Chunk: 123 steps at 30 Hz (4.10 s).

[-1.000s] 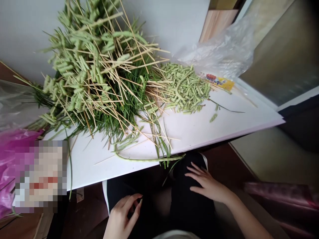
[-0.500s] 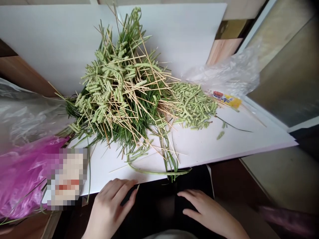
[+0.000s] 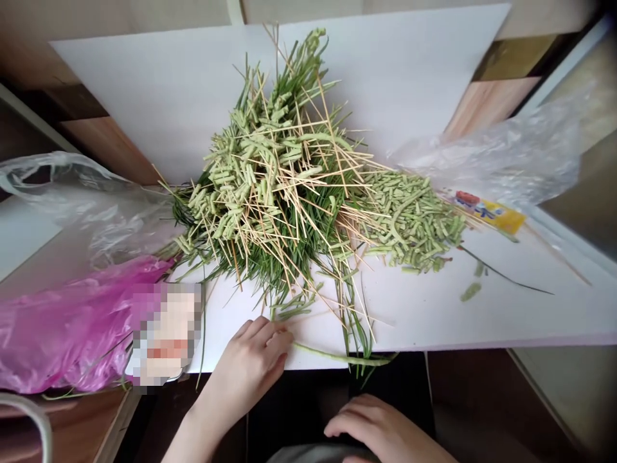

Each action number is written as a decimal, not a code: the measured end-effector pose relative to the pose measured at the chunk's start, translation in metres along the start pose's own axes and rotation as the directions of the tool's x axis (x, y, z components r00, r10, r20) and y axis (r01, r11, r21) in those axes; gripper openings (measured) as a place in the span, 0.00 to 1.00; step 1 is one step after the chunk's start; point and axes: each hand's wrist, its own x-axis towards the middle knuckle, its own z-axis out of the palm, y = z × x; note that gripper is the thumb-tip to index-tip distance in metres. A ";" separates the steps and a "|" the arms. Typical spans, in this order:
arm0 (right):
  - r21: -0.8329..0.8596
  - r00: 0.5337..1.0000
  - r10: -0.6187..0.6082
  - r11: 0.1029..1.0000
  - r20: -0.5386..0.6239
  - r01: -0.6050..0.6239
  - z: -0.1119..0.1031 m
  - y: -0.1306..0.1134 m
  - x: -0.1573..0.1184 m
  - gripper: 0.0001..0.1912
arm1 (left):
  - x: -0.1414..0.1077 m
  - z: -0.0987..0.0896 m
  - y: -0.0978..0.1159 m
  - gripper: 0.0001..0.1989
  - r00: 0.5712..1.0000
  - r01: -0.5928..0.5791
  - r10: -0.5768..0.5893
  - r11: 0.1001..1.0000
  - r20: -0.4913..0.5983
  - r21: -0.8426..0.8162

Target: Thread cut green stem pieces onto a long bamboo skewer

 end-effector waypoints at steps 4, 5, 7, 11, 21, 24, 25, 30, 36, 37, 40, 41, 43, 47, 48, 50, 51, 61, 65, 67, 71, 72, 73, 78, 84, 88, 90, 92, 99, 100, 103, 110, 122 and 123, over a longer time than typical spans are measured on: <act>-0.010 0.969 -0.171 0.985 -0.176 0.172 -0.020 -0.008 0.003 0.17 | 0.008 -0.005 -0.004 0.06 0.999 -0.030 0.030 0.999 0.015 0.027; -0.023 0.946 -0.215 0.976 -0.244 0.216 -0.028 -0.010 0.004 0.15 | 0.009 -0.008 -0.004 0.06 0.999 -0.039 0.040 0.999 -0.005 0.031; -0.082 0.873 -0.286 0.957 -0.395 0.277 -0.048 -0.017 0.010 0.10 | 0.015 -0.017 -0.004 0.07 0.997 -0.054 0.056 0.997 -0.059 0.046; -0.317 0.767 -0.366 0.922 -0.527 0.222 -0.092 -0.036 0.034 0.11 | 0.039 -0.043 0.001 0.08 0.979 -0.098 0.121 0.985 -0.164 0.142; -0.067 0.927 -0.213 0.977 -0.308 0.202 -0.177 -0.065 0.117 0.17 | 0.125 -0.092 -0.017 0.12 0.936 -0.111 0.239 0.897 -0.258 0.427; -0.010 0.913 -0.260 0.963 -0.314 0.271 -0.202 -0.075 0.123 0.14 | 0.141 -0.112 -0.027 0.14 0.921 -0.098 0.253 0.886 -0.296 0.454; 0.010 0.910 -0.278 0.956 -0.308 0.295 -0.210 -0.080 0.123 0.14 | 0.146 -0.118 -0.029 0.14 0.914 -0.098 0.262 0.883 -0.308 0.459; -0.104 0.898 -0.327 0.945 -0.294 0.310 -0.244 -0.101 0.128 0.17 | 0.165 -0.132 -0.040 0.17 0.893 -0.153 0.327 0.866 -0.308 0.475; -0.546 0.866 -0.443 0.796 -0.234 0.260 -0.258 -0.096 0.134 0.15 | 0.172 -0.122 -0.049 0.19 0.925 -0.238 0.331 0.887 -0.186 0.395; -0.587 0.857 -0.464 0.767 -0.226 0.261 -0.256 -0.093 0.133 0.15 | 0.171 -0.120 -0.049 0.19 0.931 -0.263 0.328 0.907 -0.161 0.328; -0.757 0.816 -0.565 0.586 -0.125 0.290 -0.243 -0.081 0.124 0.15 | 0.162 -0.111 -0.047 0.19 0.942 -0.324 0.326 0.945 -0.076 0.039; -0.825 0.788 -0.613 0.476 -0.061 0.306 -0.237 -0.076 0.119 0.17 | 0.156 -0.108 -0.044 0.19 0.948 -0.319 0.316 0.945 -0.047 -0.071; -0.925 0.699 -0.710 0.204 0.085 0.320 -0.224 -0.066 0.107 0.21 | 0.141 -0.100 -0.035 0.18 0.961 -0.258 0.275 0.920 0.017 -0.295; -0.920 0.402 -0.858 -0.180 0.320 0.348 -0.201 -0.054 0.083 0.19 | 0.110 -0.081 -0.009 0.16 0.977 -0.064 0.176 0.778 0.119 -0.625; -0.902 0.332 -0.869 -0.245 0.367 0.356 -0.197 -0.053 0.079 0.17 | 0.104 -0.076 -0.003 0.16 0.979 -0.013 0.148 0.733 0.141 -0.680; -0.868 0.243 -0.865 -0.339 0.440 0.363 -0.191 -0.054 0.075 0.15 | 0.095 -0.069 0.008 0.17 0.971 0.119 0.092 0.615 0.221 -0.780; -0.853 0.213 -0.859 -0.371 0.465 0.367 -0.189 -0.055 0.074 0.15 | 0.091 -0.065 0.013 0.18 0.961 0.191 0.067 0.544 0.270 -0.817; -0.995 0.612 -0.787 0.103 -0.083 -0.003 -0.251 0.008 0.036 0.16 | 0.019 -0.037 -0.006 0.20 0.849 0.504 -0.156 0.527 0.505 -0.684; -0.867 0.796 -0.565 0.486 -0.217 0.109 -0.239 0.010 0.047 0.19 | 0.036 -0.028 -0.035 0.13 0.982 0.183 -0.136 0.843 0.128 -0.507; -0.791 0.852 -0.488 0.590 -0.192 0.160 -0.223 0.002 0.059 0.15 | 0.049 -0.022 -0.046 0.11 0.995 0.098 -0.087 0.924 0.047 -0.371; -0.647 0.936 -0.314 0.750 -0.162 0.139 -0.192 -0.017 0.076 0.16 | 0.063 -0.014 -0.052 0.11 0.999 0.037 -0.039 0.975 -0.006 -0.219; -0.603 0.949 -0.277 0.787 -0.150 0.134 -0.185 -0.020 0.079 0.20 | 0.065 -0.015 -0.049 0.13 0.999 0.035 -0.040 0.978 -0.018 -0.207; -0.559 0.958 -0.250 0.819 -0.141 0.132 -0.179 -0.022 0.082 0.24 | 0.067 -0.016 -0.045 0.14 0.999 0.034 -0.042 0.978 -0.031 -0.207; -0.471 0.956 -0.263 0.864 -0.127 0.176 -0.153 -0.024 0.100 0.39 | 0.082 -0.022 -0.016 0.17 0.996 0.014 -0.041 0.949 -0.080 -0.315; -0.435 0.966 -0.219 0.890 -0.138 0.139 -0.140 -0.024 0.111 0.44 | 0.099 -0.012 -0.001 0.09 0.994 0.063 -0.094 0.909 -0.055 -0.412; -0.444 0.954 -0.243 0.884 -0.176 0.143 -0.143 -0.017 0.106 0.33 | 0.102 -0.011 0.000 0.03 0.993 0.081 -0.114 0.879 -0.041 -0.469; -0.448 0.948 -0.264 0.880 -0.178 0.161 -0.146 -0.013 0.103 0.18 | 0.102 -0.012 -0.001 0.04 0.990 0.089 -0.129 0.878 -0.053 -0.470; -0.457 0.942 -0.285 0.872 -0.179 0.177 -0.149 -0.008 0.099 0.10 | 0.100 -0.014 -0.005 0.04 0.987 0.104 -0.148 0.877 -0.058 -0.469; -0.521 0.918 -0.335 0.834 -0.214 0.183 -0.155 -0.001 0.099 0.08 | 0.094 -0.014 -0.014 0.05 0.989 0.125 -0.143 0.951 -0.044 -0.284; -0.534 0.915 -0.343 0.825 -0.212 0.186 -0.153 -0.002 0.101 0.08 | 0.094 -0.013 -0.012 0.07 0.993 0.095 -0.107 0.976 -0.052 -0.196; -0.577 0.911 -0.366 0.793 -0.192 0.196 -0.148 -0.008 0.108 0.10 | 0.097 -0.012 -0.007 0.11 0.997 -0.037 0.041 0.998 -0.062 0.054; -0.681 0.909 -0.404 0.694 -0.100 0.233 -0.149 -0.016 0.115 0.11 | 0.099 -0.013 -0.013 0.13 0.966 -0.194 0.234 0.936 -0.108 0.294; -0.921 0.682 -0.721 0.173 0.123 0.349 -0.150 -0.009 0.096 0.16 | 0.089 -0.013 -0.001 0.18 0.997 -0.060 0.073 0.961 0.036 -0.269; -0.932 0.628 -0.761 0.090 0.163 0.351 -0.154 -0.006 0.092 0.15 | 0.086 -0.015 -0.002 0.18 0.997 -0.030 0.055 0.929 0.058 -0.369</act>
